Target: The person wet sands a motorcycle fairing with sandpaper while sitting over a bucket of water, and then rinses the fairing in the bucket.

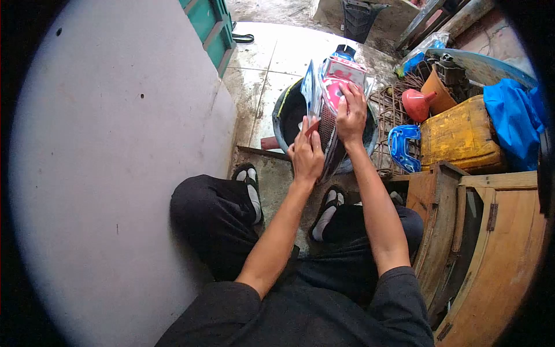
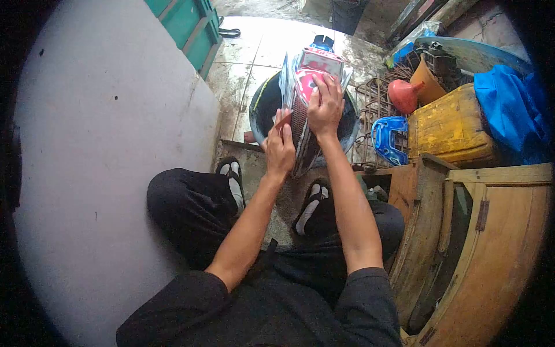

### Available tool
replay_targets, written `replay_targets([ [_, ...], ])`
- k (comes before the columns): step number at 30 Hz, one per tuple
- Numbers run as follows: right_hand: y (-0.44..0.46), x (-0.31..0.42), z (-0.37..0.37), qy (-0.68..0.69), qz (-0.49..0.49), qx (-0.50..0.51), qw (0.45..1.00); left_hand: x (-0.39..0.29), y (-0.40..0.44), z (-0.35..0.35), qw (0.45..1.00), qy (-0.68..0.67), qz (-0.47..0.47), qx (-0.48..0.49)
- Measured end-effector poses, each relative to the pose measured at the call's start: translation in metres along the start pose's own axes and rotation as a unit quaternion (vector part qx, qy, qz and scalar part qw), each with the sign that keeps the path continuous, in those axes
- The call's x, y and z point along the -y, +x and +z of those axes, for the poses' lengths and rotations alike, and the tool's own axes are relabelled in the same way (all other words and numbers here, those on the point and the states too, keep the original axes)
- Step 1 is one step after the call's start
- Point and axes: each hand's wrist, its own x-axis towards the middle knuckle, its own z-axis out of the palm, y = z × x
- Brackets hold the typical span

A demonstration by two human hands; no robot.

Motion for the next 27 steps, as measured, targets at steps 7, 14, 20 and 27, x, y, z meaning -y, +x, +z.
replay_targets([
  [7, 0.002, 0.0, 0.001, -0.004, -0.016, -0.017, 1.0, -0.028, 0.065, 0.001, 0.998, 0.063, -0.02, 0.022],
  [14, -0.002, -0.001, -0.001, 0.021, -0.008, -0.013, 1.0, -0.003, -0.021, -0.006, 0.995, 0.094, -0.032, 0.002],
  [20, -0.002, -0.001, -0.001, 0.015, -0.002, -0.005, 1.0, -0.013, 0.05, 0.002, 0.994, 0.11, -0.004, -0.005],
  [27, 0.0, -0.003, 0.0, 0.017, -0.006, -0.007, 1.0, 0.001, 0.003, -0.006, 0.998, 0.066, 0.019, -0.006],
])
